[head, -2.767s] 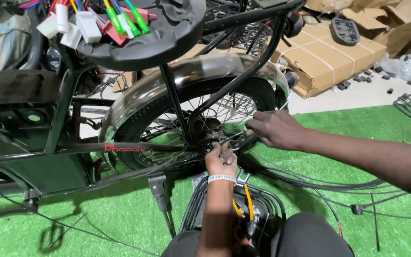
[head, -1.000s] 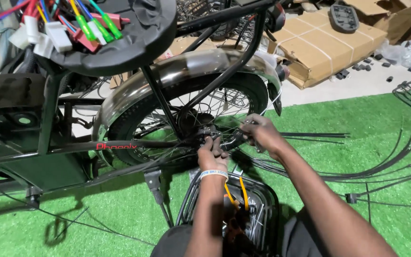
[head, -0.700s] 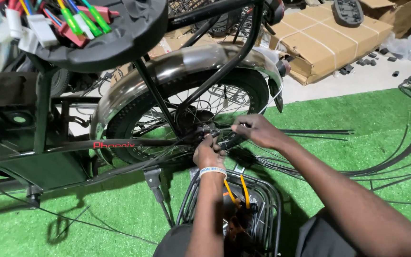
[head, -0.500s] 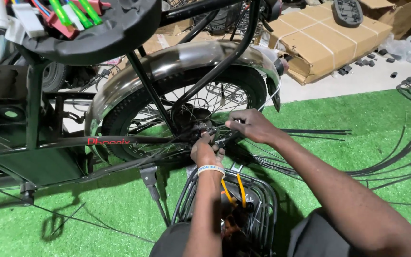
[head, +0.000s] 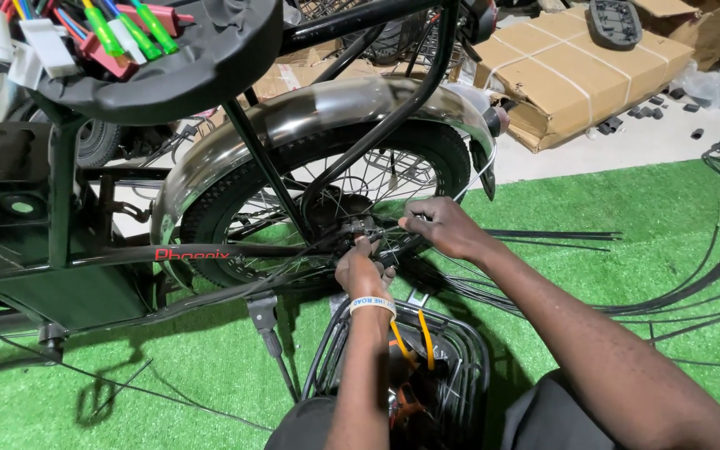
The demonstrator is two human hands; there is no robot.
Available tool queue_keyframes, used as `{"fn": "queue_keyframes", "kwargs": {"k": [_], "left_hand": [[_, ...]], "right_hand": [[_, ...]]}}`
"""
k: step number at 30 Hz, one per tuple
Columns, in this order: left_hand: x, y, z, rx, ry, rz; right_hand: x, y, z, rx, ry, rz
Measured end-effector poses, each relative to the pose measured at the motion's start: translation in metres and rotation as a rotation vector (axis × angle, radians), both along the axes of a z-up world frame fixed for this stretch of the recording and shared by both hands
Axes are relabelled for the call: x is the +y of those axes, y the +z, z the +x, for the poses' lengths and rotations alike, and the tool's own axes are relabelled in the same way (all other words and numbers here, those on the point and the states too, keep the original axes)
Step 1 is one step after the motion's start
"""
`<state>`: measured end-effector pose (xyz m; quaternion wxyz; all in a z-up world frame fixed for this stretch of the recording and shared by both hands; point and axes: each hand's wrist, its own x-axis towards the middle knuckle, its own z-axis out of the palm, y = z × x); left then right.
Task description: The person uses a wrench to tighten bolts on the front and rear wheels of a bicycle. They then move a basket containing tools to the front of the bike and place it in the handlebar basket.
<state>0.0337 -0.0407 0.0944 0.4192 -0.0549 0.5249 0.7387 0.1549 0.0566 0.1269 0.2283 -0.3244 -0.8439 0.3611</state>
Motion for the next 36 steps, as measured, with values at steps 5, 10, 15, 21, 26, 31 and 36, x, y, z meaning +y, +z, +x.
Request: {"fn": "queue_keyframes", "kwargs": {"k": [5,10,15,21,26,31,36], "left_hand": [[0.013,-0.016,0.002,0.094,0.049,-0.066],[0.018,-0.022,0.01,0.194,0.13,-0.13],[0.024,-0.034,0.0,0.203,0.077,-0.108],[0.019,-0.03,-0.003,0.104,0.079,-0.021],[0.011,-0.008,0.0,0.067,0.073,0.019],[0.006,-0.006,-0.001,0.066,0.077,0.008],[0.011,-0.012,-0.001,0.06,0.083,-0.013]], "right_hand": [[0.01,-0.013,0.002,0.02,0.054,0.057],[0.01,0.006,0.0,-0.062,0.142,0.352],[0.012,0.003,-0.002,-0.051,0.131,0.204],[0.017,0.0,-0.008,0.028,0.16,0.054],[0.024,-0.015,-0.004,0.054,0.166,0.048],[0.017,-0.011,-0.005,0.04,0.167,0.101],[0.014,-0.009,-0.007,0.083,0.166,0.035]]}}
